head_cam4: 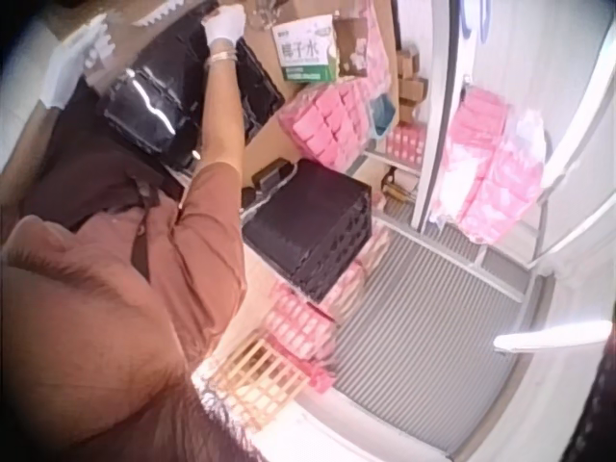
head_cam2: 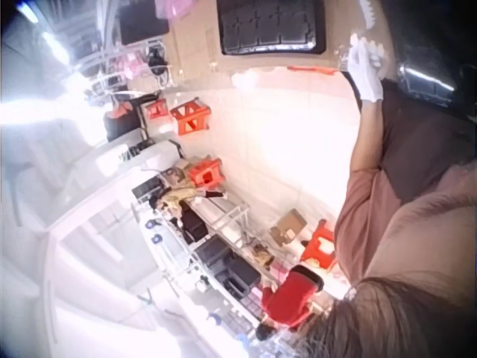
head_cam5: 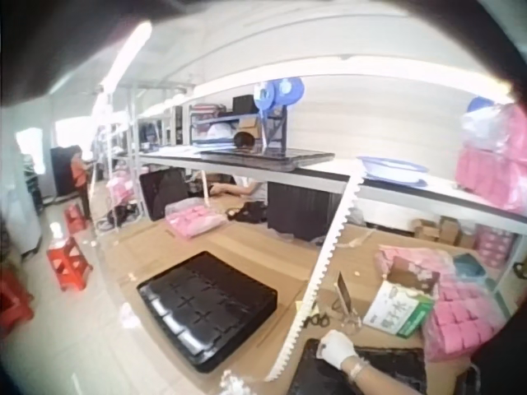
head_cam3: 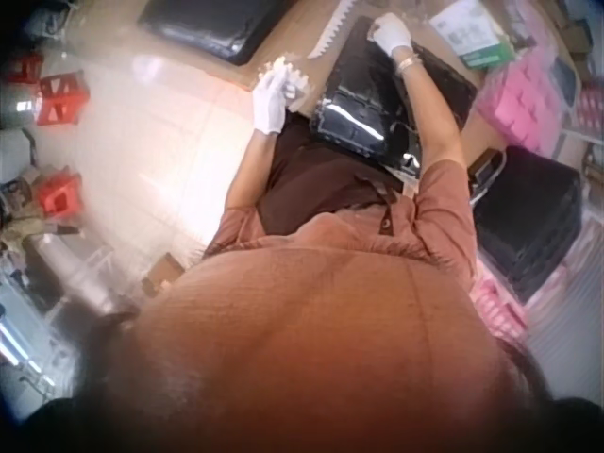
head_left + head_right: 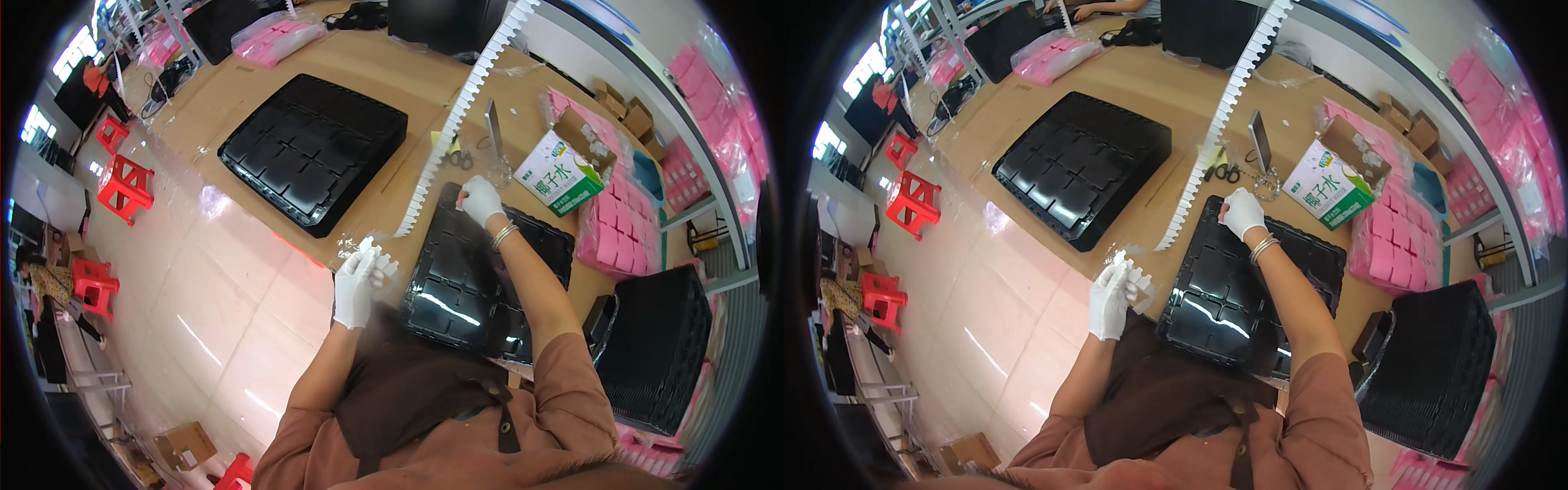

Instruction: The person applies pink foam inserts and white adhesive tabs to black plastic trays by hand.

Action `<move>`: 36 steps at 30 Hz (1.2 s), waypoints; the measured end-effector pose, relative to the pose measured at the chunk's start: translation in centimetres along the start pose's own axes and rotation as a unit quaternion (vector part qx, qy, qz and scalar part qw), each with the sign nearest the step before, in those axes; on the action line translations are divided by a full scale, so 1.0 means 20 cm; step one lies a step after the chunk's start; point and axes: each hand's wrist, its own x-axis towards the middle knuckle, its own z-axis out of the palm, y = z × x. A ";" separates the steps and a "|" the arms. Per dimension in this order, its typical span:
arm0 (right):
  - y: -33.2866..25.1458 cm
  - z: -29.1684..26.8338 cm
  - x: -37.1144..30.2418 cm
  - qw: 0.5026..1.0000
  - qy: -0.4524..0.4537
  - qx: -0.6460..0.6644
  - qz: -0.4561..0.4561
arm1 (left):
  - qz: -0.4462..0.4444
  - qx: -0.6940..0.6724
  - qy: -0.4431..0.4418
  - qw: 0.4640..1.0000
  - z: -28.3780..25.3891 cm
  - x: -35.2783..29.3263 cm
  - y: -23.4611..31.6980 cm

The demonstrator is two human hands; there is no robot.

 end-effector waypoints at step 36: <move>-0.48 0.03 -0.92 0.974 -0.090 0.180 -0.099 | -0.054 -0.056 -0.012 0.997 -0.04 0.00 -0.11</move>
